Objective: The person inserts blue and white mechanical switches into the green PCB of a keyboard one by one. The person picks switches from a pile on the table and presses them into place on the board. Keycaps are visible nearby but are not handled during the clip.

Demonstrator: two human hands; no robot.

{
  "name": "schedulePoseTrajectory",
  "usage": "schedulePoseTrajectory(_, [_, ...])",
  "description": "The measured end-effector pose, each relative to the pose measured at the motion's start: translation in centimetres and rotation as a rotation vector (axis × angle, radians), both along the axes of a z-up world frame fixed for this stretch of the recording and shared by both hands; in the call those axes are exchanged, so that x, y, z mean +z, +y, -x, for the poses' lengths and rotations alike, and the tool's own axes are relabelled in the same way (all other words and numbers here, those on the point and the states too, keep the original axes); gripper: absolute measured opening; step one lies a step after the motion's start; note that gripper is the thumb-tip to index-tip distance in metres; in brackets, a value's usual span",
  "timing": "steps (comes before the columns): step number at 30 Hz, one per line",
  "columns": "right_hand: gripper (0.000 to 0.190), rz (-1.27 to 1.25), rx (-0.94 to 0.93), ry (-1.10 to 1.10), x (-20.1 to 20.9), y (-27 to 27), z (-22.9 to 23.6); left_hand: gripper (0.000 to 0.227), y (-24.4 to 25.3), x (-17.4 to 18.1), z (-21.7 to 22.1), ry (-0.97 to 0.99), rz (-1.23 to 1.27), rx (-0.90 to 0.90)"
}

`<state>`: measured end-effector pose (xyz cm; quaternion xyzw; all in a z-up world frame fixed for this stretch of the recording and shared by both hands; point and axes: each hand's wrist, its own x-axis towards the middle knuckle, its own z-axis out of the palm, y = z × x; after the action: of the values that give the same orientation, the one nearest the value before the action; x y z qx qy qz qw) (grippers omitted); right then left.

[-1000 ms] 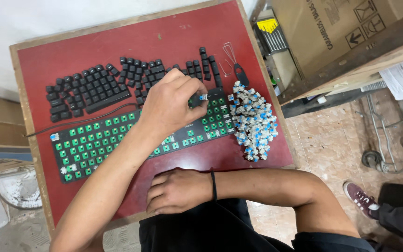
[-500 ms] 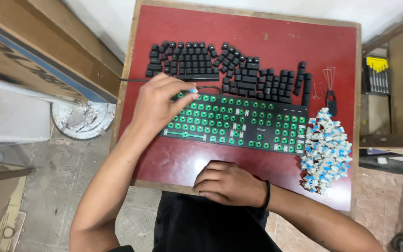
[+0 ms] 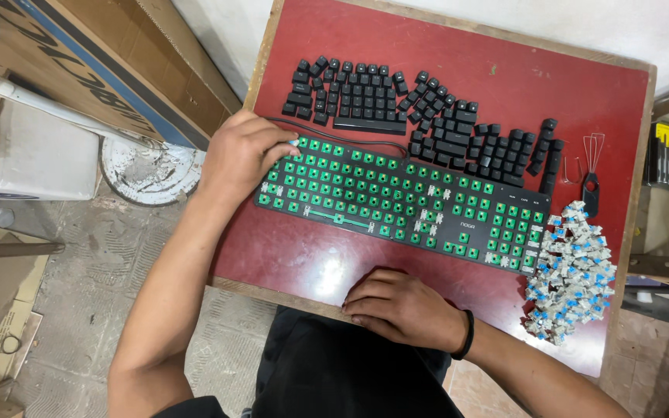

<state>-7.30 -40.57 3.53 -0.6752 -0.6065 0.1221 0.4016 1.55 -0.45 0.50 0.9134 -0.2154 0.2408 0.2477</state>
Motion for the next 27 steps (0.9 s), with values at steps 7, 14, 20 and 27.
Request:
schedulePoseTrajectory(7, [0.020, -0.014, -0.009, 0.002, 0.2, 0.0, 0.0, 0.031, -0.9, 0.1, -1.8, -0.015, -0.258, 0.057])
schedulePoseTrajectory(14, [0.022, -0.021, -0.005, 0.003, 0.2, -0.1, -0.1, 0.026, -0.7, 2.1, -1.9, 0.131, -0.335, 0.040])
schedulePoseTrajectory(20, [0.023, -0.016, -0.003, 0.006, 0.2, -0.1, -0.1, 0.022, -1.9, 2.4, -1.6, -0.072, -0.547, 0.136])
schedulePoseTrajectory(27, [0.023, -0.010, 0.004, 0.004, 0.3, -0.1, 0.0, 0.013, -4.5, 3.4, -1.8, -0.023, -0.947, 0.235])
